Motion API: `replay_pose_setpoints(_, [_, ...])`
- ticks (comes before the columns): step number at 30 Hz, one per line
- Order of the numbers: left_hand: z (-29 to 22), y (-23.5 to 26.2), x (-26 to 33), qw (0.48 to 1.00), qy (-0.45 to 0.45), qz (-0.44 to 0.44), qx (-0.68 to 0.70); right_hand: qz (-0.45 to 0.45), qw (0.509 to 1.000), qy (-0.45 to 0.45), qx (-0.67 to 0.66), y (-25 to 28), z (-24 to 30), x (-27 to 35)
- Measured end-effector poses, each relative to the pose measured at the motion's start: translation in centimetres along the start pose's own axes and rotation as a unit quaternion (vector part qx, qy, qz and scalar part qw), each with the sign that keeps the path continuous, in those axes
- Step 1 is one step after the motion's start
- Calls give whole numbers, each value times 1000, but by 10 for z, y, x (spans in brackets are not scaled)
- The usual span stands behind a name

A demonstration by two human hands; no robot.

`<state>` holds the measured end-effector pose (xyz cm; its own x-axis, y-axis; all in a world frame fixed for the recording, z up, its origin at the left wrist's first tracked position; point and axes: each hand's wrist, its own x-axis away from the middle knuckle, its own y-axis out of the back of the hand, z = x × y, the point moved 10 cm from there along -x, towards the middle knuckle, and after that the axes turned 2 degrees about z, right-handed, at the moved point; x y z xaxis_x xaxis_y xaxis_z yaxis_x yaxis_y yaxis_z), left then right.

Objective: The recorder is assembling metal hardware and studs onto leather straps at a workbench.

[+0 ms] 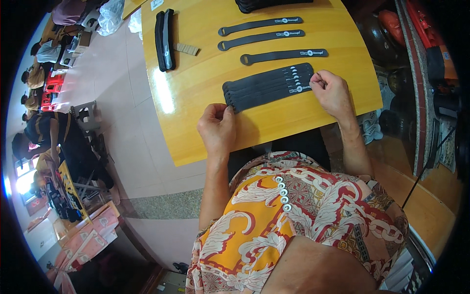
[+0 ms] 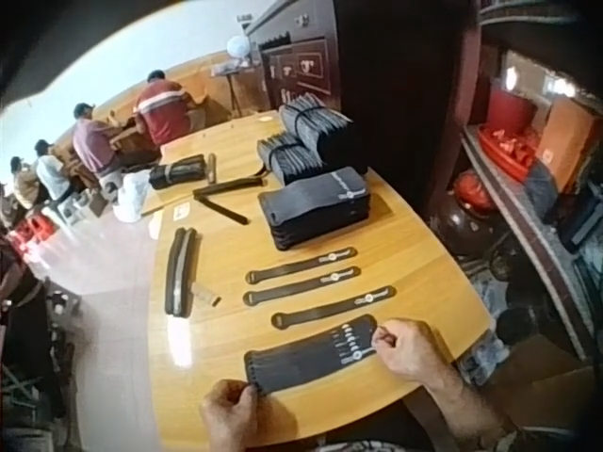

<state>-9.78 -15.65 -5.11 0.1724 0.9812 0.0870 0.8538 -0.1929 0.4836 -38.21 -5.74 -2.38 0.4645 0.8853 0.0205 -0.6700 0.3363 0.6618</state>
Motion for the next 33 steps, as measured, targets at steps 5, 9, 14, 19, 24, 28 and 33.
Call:
replay_pose_setpoints(5, [5,-1,-1,1000,18,3,-4,-9,999,-11,33,1,6,1])
replay_pose_setpoints(9, [-6,2,-3,999,43,10,-16,-7,998,4,59,2,12,2])
replay_pose_setpoints(14, [-16,2,-12,986,5,62,-152,30,996,-35,83,1,1,-6])
replay_pose_setpoints(19, [-2,2,-14,989,24,72,-129,76,987,-53,131,0,-4,-11])
replay_pose_setpoints(24, [3,4,-2,983,132,119,44,80,991,-58,94,4,-8,-9])
replay_pose_setpoints(28, [4,10,2,985,73,86,133,-20,995,-54,86,35,-8,-16])
replay_pose_setpoints(33, [0,11,4,985,45,83,145,-105,968,8,227,43,-18,-47])
